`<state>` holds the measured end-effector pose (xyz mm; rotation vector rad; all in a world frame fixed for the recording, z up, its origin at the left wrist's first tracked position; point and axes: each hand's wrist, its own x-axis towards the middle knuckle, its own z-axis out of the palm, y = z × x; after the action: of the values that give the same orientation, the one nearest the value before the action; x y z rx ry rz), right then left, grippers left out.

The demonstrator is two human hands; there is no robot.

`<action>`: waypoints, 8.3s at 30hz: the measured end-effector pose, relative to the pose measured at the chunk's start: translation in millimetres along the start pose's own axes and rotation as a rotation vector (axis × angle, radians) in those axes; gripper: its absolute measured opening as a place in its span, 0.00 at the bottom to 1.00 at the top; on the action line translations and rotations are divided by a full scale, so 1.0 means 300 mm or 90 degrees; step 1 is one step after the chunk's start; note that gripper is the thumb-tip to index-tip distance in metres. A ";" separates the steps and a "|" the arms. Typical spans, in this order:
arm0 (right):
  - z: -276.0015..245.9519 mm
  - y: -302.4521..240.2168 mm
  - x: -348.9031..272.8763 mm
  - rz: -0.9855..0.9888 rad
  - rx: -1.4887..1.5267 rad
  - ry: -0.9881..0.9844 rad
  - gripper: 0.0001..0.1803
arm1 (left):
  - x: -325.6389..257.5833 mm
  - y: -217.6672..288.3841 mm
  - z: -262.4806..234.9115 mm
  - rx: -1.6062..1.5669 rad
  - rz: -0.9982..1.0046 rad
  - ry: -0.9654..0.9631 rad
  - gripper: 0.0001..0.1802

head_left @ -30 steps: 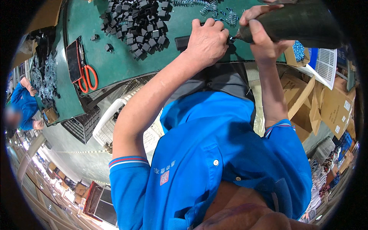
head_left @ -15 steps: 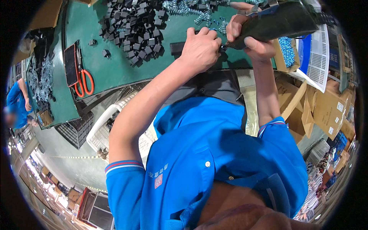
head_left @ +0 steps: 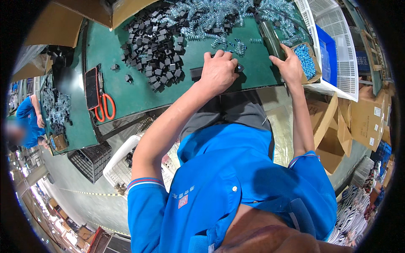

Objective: The person repeatedly picks up small black plastic parts and metal springs from a green workbench, inserts the springs into the parts, and uses a power screwdriver to fasten them. The assembled units are placed into a white basket below the table.

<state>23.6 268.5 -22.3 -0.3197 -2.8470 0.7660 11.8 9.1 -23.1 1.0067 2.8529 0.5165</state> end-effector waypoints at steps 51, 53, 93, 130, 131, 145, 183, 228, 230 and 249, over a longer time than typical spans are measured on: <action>-0.026 0.153 -0.507 0.254 0.608 0.007 0.12 | -0.382 0.107 -0.015 -0.193 -0.311 0.322 0.20; -0.019 0.104 -0.480 0.272 0.637 0.045 0.13 | -0.366 0.118 -0.018 -0.092 -0.310 0.248 0.22; -0.155 -0.006 -0.202 -0.062 0.244 0.100 0.13 | -0.098 -0.202 -0.139 -0.288 -0.160 0.170 0.13; 0.075 -0.432 -0.031 -0.269 0.595 -0.231 0.15 | -0.084 -0.094 -0.156 -0.527 -0.047 0.320 0.52; 0.083 -0.422 -0.034 -0.227 0.647 -0.258 0.14 | -0.083 -0.090 -0.151 -0.566 -0.055 0.319 0.53; 0.084 -0.405 -0.065 -0.058 0.576 -0.246 0.12 | -0.078 -0.060 -0.118 -0.185 -0.045 0.409 0.49; 0.120 -0.423 -0.219 -0.096 0.632 -0.029 0.13 | -0.239 0.071 -0.022 -1.376 -0.357 0.191 0.19; 0.056 -0.182 -0.191 -0.255 0.130 -0.055 0.13 | -0.029 0.063 -0.032 0.125 -0.050 -0.059 0.18; -0.032 -0.135 -0.135 -0.181 0.024 0.018 0.18 | -0.032 0.065 -0.018 0.149 -0.045 -0.059 0.17; -0.138 -0.148 0.025 -0.098 0.710 -0.011 0.19 | -0.041 0.015 0.018 0.034 -0.006 0.032 0.17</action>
<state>18.4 252.4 36.4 0.0801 -1.9655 2.0705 25.1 6.2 -27.1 1.0020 2.9284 0.4739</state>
